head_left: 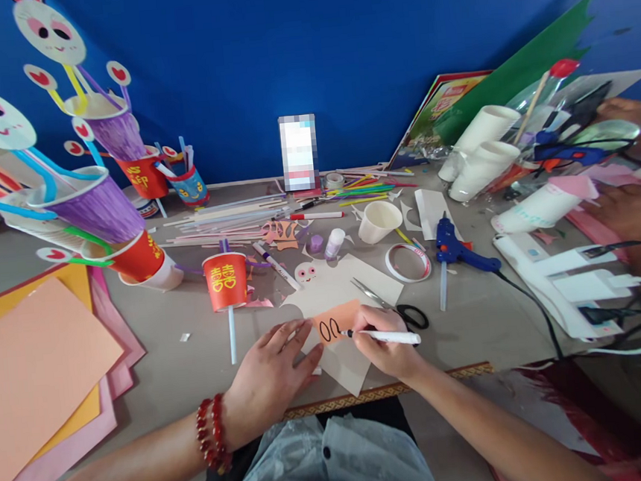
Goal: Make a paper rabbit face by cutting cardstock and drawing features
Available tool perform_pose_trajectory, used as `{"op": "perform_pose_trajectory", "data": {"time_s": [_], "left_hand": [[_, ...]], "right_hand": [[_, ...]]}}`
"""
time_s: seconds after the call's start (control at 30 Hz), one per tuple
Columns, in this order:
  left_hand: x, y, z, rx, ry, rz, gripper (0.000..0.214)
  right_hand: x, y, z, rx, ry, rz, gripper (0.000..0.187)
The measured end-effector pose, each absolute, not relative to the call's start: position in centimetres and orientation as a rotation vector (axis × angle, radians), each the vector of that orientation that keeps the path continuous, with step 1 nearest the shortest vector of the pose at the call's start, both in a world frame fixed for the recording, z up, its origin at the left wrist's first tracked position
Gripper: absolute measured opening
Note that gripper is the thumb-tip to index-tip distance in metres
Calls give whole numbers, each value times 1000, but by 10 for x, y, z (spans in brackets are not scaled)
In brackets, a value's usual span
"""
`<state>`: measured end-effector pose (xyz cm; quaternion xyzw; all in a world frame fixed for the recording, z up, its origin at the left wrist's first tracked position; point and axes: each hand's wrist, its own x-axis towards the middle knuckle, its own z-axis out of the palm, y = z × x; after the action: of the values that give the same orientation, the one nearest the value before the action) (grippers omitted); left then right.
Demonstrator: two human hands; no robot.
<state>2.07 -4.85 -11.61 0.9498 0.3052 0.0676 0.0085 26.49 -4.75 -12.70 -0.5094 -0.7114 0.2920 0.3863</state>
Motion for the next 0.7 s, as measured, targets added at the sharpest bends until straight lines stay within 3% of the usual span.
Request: {"op": "perform_pose_trajectory", "data": {"time_s": [0.7], "left_hand": [[21, -48, -116, 2978, 951, 207, 35]], "right_hand": [[265, -47, -127, -1234, -1829, 800, 18]]}}
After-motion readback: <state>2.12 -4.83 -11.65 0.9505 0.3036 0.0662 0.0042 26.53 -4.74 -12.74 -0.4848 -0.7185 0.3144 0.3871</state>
